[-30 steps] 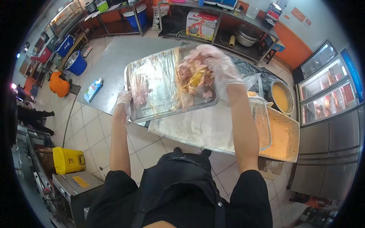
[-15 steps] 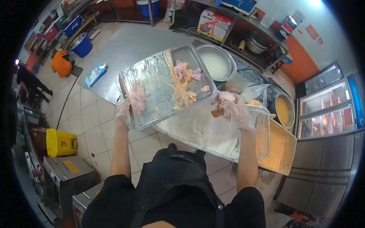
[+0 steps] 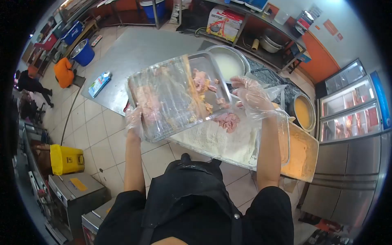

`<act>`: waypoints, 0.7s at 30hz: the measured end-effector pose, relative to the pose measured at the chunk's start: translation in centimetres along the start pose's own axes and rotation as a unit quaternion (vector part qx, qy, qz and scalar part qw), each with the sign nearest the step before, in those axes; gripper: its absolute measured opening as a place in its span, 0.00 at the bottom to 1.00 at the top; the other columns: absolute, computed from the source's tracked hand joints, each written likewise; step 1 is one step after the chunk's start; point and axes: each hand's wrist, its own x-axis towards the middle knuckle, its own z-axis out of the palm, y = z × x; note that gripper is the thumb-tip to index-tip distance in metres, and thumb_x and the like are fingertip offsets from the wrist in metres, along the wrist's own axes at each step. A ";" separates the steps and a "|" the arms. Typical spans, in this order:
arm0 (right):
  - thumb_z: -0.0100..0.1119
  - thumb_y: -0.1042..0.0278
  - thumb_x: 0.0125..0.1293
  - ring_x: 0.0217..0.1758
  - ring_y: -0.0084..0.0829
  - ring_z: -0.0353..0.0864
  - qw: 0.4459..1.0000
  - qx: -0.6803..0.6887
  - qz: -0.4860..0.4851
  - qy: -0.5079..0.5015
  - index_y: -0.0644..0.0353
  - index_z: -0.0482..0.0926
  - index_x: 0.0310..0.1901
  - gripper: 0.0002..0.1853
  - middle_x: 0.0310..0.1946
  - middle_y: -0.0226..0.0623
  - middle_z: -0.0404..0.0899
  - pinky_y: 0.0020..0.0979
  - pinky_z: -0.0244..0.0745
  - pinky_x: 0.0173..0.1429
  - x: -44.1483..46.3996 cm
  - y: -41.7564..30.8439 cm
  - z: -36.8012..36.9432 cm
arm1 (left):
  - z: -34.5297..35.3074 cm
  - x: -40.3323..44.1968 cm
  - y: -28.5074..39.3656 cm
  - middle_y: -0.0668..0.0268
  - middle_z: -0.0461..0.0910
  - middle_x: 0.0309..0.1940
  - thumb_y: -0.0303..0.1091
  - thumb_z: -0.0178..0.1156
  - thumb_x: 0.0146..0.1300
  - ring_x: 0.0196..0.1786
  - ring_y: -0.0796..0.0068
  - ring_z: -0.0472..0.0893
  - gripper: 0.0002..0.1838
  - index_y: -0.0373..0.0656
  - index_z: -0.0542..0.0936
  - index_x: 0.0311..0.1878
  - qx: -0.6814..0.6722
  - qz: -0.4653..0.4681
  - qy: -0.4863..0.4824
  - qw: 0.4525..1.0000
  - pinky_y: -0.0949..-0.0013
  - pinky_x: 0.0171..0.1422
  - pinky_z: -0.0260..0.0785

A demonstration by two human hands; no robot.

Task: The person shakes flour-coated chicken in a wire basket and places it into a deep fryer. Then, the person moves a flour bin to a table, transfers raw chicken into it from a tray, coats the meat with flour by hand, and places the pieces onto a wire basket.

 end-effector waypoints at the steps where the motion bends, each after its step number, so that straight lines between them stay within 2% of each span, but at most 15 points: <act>1: 0.52 0.69 0.56 0.54 0.35 0.76 1.000 0.009 -0.017 -0.008 0.58 0.70 0.60 0.26 0.57 0.40 0.71 0.31 0.78 0.41 0.0 1.5 -0.4 | -0.1 0.3 0.4 0.76 0.72 0.27 0.30 0.59 0.60 0.28 0.85 0.70 0.11 0.43 0.75 0.46 0.007 0.013 0.008 1.000 0.76 0.30 0.65; 2: 0.52 0.71 0.56 0.55 0.35 0.76 0.999 0.017 -0.034 -0.016 0.55 0.70 0.61 0.27 0.59 0.40 0.69 0.31 0.78 0.41 -0.1 2.9 -0.6 | -0.5 -0.1 0.9 0.75 0.72 0.29 0.30 0.59 0.60 0.28 0.85 0.69 0.15 0.43 0.74 0.50 0.007 -0.025 0.017 1.000 0.76 0.31 0.63; 4: 0.51 0.75 0.54 0.53 0.32 0.76 0.993 -0.109 -0.041 -0.014 0.51 0.72 0.60 0.28 0.55 0.40 0.73 0.29 0.79 0.38 -0.2 3.6 -0.3 | -1.9 0.9 0.2 0.70 0.75 0.36 0.33 0.60 0.61 0.34 0.82 0.73 0.20 0.42 0.70 0.56 0.031 0.000 0.027 0.999 0.73 0.37 0.68; 6: 0.51 0.76 0.53 0.51 0.30 0.76 0.995 -0.087 0.046 -0.008 0.54 0.72 0.59 0.27 0.52 0.40 0.75 0.27 0.79 0.36 -0.2 3.7 -0.4 | -2.0 0.5 0.7 0.65 0.77 0.40 0.33 0.57 0.63 0.39 0.76 0.77 0.19 0.40 0.70 0.56 0.011 -0.022 0.050 0.998 0.68 0.40 0.74; 7: 0.53 0.77 0.53 0.48 0.26 0.76 0.999 -0.025 -0.021 -0.013 0.60 0.75 0.55 0.24 0.47 0.39 0.78 0.23 0.76 0.36 0.4 5.0 -1.0 | -2.1 0.2 1.0 0.63 0.78 0.42 0.33 0.55 0.64 0.41 0.72 0.79 0.19 0.39 0.69 0.56 0.003 -0.033 0.063 0.998 0.66 0.42 0.76; 10: 0.54 0.77 0.52 0.46 0.25 0.77 0.998 -0.045 -0.026 0.029 0.64 0.77 0.52 0.22 0.44 0.40 0.79 0.21 0.75 0.38 0.7 4.3 -1.4 | -2.9 0.5 0.9 0.62 0.78 0.42 0.32 0.55 0.63 0.41 0.71 0.80 0.19 0.38 0.69 0.56 -0.012 -0.014 -0.009 1.000 0.65 0.40 0.77; 11: 0.54 0.75 0.55 0.45 0.22 0.78 0.999 -0.037 -0.036 0.010 0.63 0.78 0.50 0.19 0.42 0.38 0.80 0.21 0.75 0.41 0.6 3.5 -0.9 | -2.1 0.1 1.3 0.63 0.78 0.40 0.32 0.55 0.62 0.38 0.71 0.80 0.19 0.39 0.70 0.56 0.011 -0.010 0.018 1.000 0.65 0.40 0.77; 14: 0.53 0.72 0.59 0.44 0.28 0.79 0.992 -0.041 -0.119 -0.003 0.63 0.78 0.50 0.17 0.43 0.38 0.81 0.29 0.76 0.47 2.2 2.7 0.9 | -1.3 -0.1 1.6 0.64 0.78 0.38 0.33 0.56 0.61 0.35 0.72 0.80 0.19 0.39 0.70 0.56 0.051 -0.013 0.005 0.999 0.67 0.39 0.76; 17: 0.54 0.65 0.63 0.49 0.38 0.77 0.916 -0.294 -0.256 0.096 0.59 0.77 0.52 0.16 0.46 0.41 0.79 0.41 0.71 0.57 5.8 2.8 3.0 | 0.0 -0.1 1.5 0.73 0.75 0.29 0.33 0.58 0.61 0.28 0.84 0.73 0.13 0.43 0.76 0.48 0.051 -0.015 -0.029 0.998 0.76 0.31 0.67; 19: 0.54 0.66 0.57 0.51 0.42 0.75 0.796 -0.466 -0.357 0.148 0.58 0.79 0.50 0.18 0.47 0.41 0.79 0.43 0.68 0.59 7.9 3.9 5.4 | 0.4 0.3 1.3 0.73 0.74 0.27 0.33 0.59 0.60 0.26 0.83 0.72 0.11 0.42 0.77 0.45 0.100 -0.028 -0.038 0.994 0.76 0.30 0.67; 20: 0.54 0.67 0.54 0.52 0.43 0.75 0.716 -0.544 -0.402 0.173 0.57 0.80 0.49 0.18 0.47 0.41 0.79 0.44 0.66 0.61 8.7 4.8 6.0 | 0.8 0.9 1.4 0.73 0.74 0.26 0.33 0.59 0.59 0.26 0.83 0.72 0.10 0.42 0.78 0.44 0.122 -0.031 -0.042 0.991 0.76 0.29 0.67; 21: 0.54 0.67 0.53 0.52 0.43 0.74 0.741 -0.503 -0.423 0.135 0.56 0.81 0.47 0.18 0.47 0.41 0.79 0.44 0.66 0.61 9.3 5.9 6.1 | 1.4 1.7 1.7 0.73 0.74 0.25 0.34 0.59 0.59 0.25 0.83 0.72 0.10 0.41 0.78 0.42 0.123 -0.042 -0.067 0.989 0.75 0.29 0.66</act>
